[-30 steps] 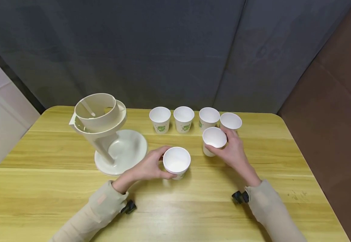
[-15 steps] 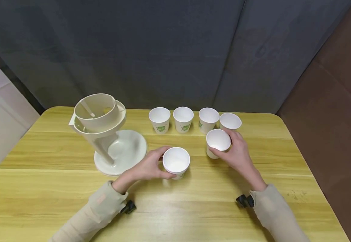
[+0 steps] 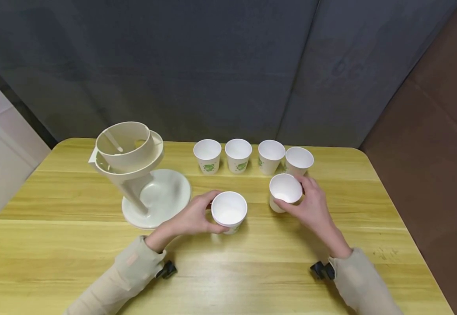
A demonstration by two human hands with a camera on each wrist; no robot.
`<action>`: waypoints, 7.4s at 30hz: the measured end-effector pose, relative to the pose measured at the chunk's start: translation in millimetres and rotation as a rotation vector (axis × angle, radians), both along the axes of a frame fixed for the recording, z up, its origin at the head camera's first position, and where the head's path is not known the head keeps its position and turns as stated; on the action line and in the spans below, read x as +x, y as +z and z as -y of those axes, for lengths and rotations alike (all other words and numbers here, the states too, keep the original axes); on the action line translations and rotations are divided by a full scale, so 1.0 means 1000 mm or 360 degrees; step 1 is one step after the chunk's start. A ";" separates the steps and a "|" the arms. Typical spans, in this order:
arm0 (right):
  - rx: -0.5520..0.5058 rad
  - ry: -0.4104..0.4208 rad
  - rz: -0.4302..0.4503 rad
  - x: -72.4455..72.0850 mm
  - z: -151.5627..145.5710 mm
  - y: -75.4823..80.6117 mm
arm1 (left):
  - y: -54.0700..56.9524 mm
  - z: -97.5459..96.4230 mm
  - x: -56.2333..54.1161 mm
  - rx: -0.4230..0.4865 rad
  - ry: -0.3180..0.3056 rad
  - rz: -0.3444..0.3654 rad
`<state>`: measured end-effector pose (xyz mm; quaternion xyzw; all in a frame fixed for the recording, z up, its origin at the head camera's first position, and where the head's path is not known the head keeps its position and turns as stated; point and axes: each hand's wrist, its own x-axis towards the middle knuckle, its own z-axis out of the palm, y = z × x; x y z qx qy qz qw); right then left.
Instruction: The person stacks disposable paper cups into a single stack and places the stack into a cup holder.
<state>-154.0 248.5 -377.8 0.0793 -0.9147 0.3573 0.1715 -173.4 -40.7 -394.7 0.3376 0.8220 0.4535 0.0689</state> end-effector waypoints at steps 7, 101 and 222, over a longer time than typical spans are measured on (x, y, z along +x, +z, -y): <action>0.0027 0.0006 -0.0061 0.008 0.001 -0.003 | 0.001 0.000 0.000 -0.0007 -0.0003 -0.0003; -0.0190 0.0615 -0.0177 0.026 0.083 0.063 | -0.001 -0.001 0.000 0.0032 -0.0004 0.0010; -0.0107 -0.0310 0.0184 -0.042 -0.042 0.003 | 0.000 0.000 0.000 0.0030 -0.0012 0.0017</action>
